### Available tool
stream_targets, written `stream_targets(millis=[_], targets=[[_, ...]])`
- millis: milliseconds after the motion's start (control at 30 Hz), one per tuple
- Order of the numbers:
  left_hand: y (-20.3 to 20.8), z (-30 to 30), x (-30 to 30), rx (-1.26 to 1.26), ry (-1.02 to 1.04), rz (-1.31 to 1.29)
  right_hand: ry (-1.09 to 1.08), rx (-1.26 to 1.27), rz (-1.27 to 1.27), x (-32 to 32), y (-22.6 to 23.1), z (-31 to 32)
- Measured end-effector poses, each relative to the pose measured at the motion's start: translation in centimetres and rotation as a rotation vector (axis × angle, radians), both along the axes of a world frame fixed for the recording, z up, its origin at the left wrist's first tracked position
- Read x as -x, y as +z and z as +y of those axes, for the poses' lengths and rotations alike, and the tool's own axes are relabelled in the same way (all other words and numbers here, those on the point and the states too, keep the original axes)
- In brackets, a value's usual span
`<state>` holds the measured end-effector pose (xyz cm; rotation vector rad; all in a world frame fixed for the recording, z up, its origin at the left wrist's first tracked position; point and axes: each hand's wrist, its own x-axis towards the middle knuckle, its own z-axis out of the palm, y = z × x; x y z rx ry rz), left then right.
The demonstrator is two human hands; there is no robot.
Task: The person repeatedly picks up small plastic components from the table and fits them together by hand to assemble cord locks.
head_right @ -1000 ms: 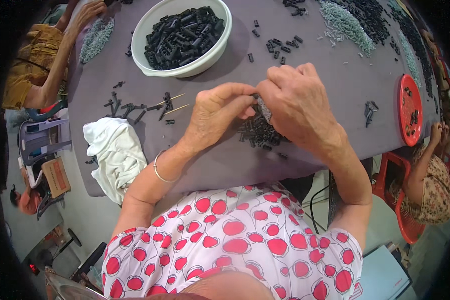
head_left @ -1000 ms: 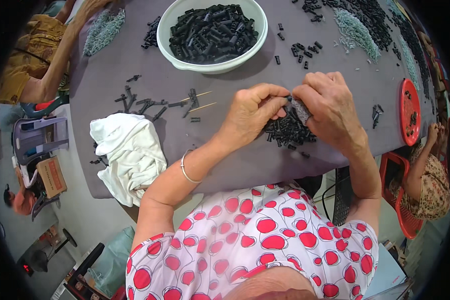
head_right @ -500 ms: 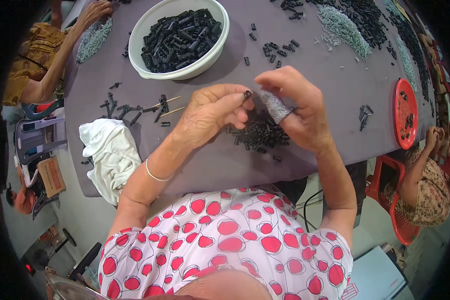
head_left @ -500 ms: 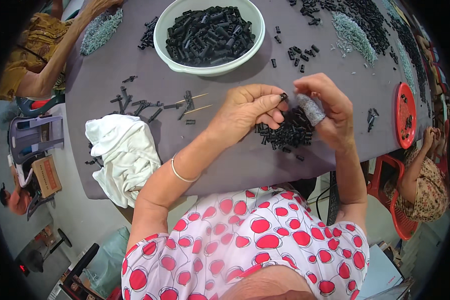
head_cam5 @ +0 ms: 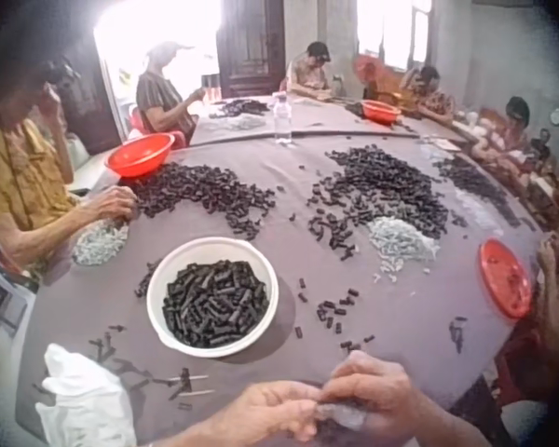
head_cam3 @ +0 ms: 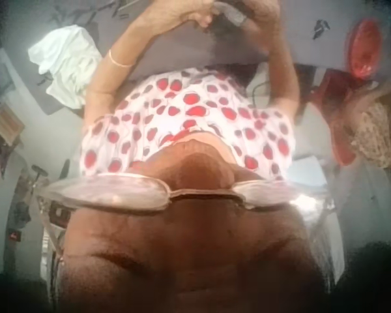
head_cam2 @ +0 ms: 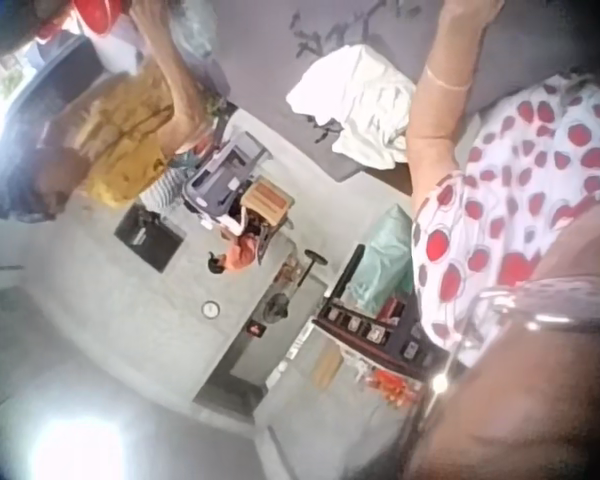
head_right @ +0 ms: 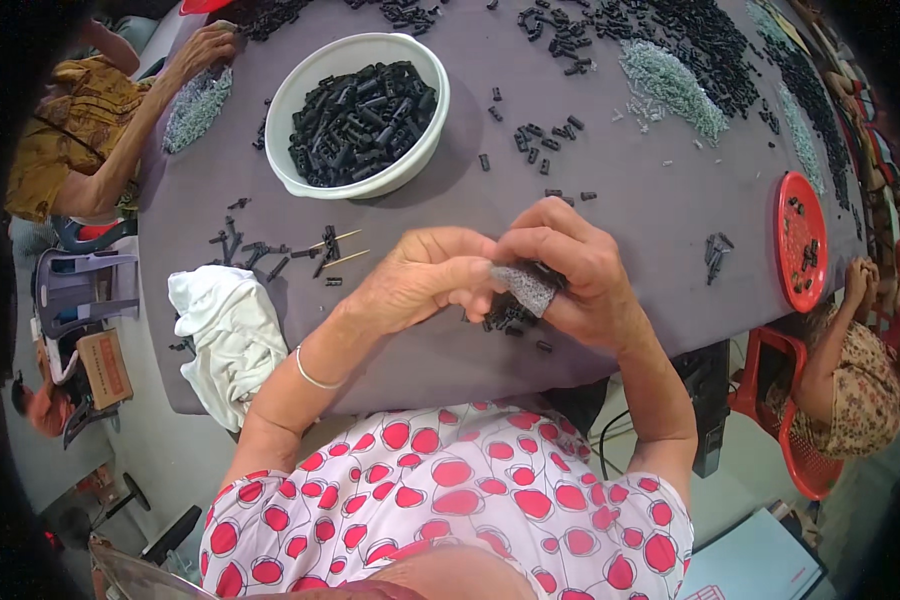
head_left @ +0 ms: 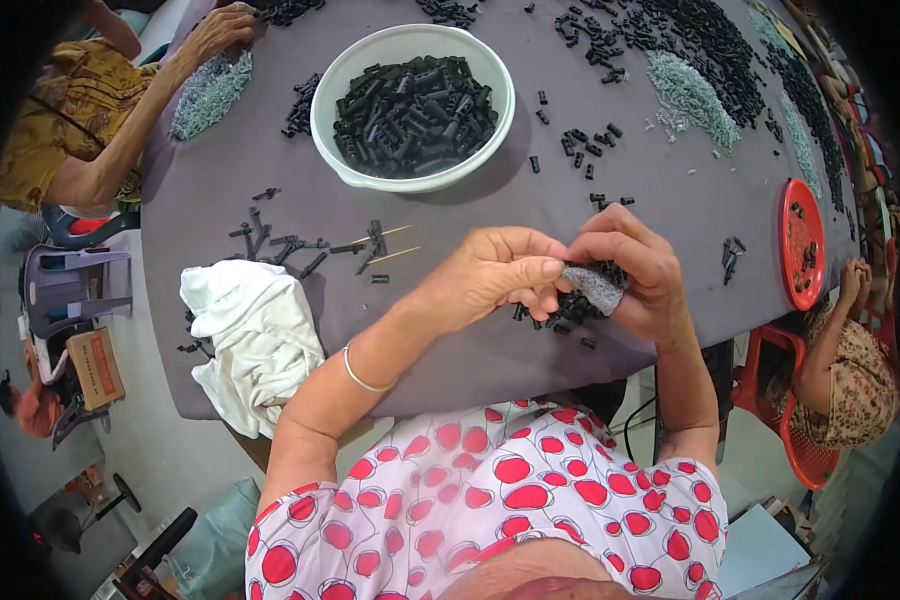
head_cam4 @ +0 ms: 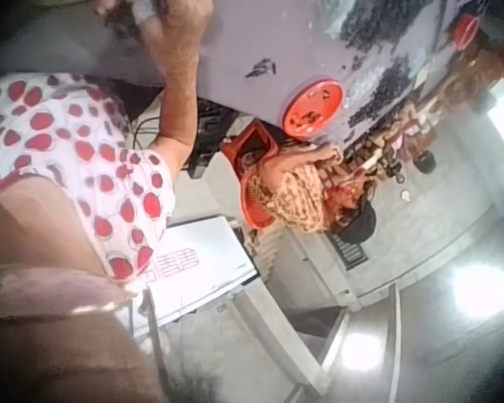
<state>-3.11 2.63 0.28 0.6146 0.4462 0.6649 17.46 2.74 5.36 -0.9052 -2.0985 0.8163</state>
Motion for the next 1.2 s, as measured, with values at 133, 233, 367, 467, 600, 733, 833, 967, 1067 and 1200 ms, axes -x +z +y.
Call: stream_targets(millis=[133, 233, 367, 467, 600, 733, 833, 967, 1067, 1200], targets=[[-0.2, 0.6, 0.6, -0.001, -0.013, 0.014, 0.075, 0.090, 0.079, 0.2, -0.3, 1.0], [-0.6, 0.5, 0.5, 0.029, 0.036, -0.029, 0.015, 0.367, 0.194, 0.5, -0.4, 1.5], [-0.8, 0.2, 0.4, 0.060, 0.096, -0.069, -0.255, 0.029, -0.078, 2.0, -1.1, 3.9], [-1.2, 0.1, 0.5, 0.033, 0.098, -0.054, -0.262, -0.101, -0.258, 3.4, -2.8, 5.7], [-0.9, 0.5, -0.3, 0.050, 0.121, 0.046, -0.283, -0.156, -0.463, 3.5, -5.2, 7.1], [-1.5, 1.0, -0.8, 0.016, 0.114, 0.002, -0.317, 0.032, -0.460, 3.6, -3.3, 7.3], [-0.2, 0.9, -0.5, 0.033, 0.134, 0.080, -0.255, -0.040, -0.434, 2.9, -4.6, 7.9], [-0.9, 0.6, 0.9, -0.012, 0.145, 0.142, -0.257, -0.073, -0.494, 4.9, -5.2, 7.4], [-1.6, 0.3, 1.2, 0.007, 0.156, 0.123, -0.317, 0.013, -0.514, 5.9, -4.7, 6.7], [-2.0, 0.1, 0.7, 0.005, 0.152, 0.015, -0.298, -0.011, -0.506, 5.4, -4.1, 6.1]])
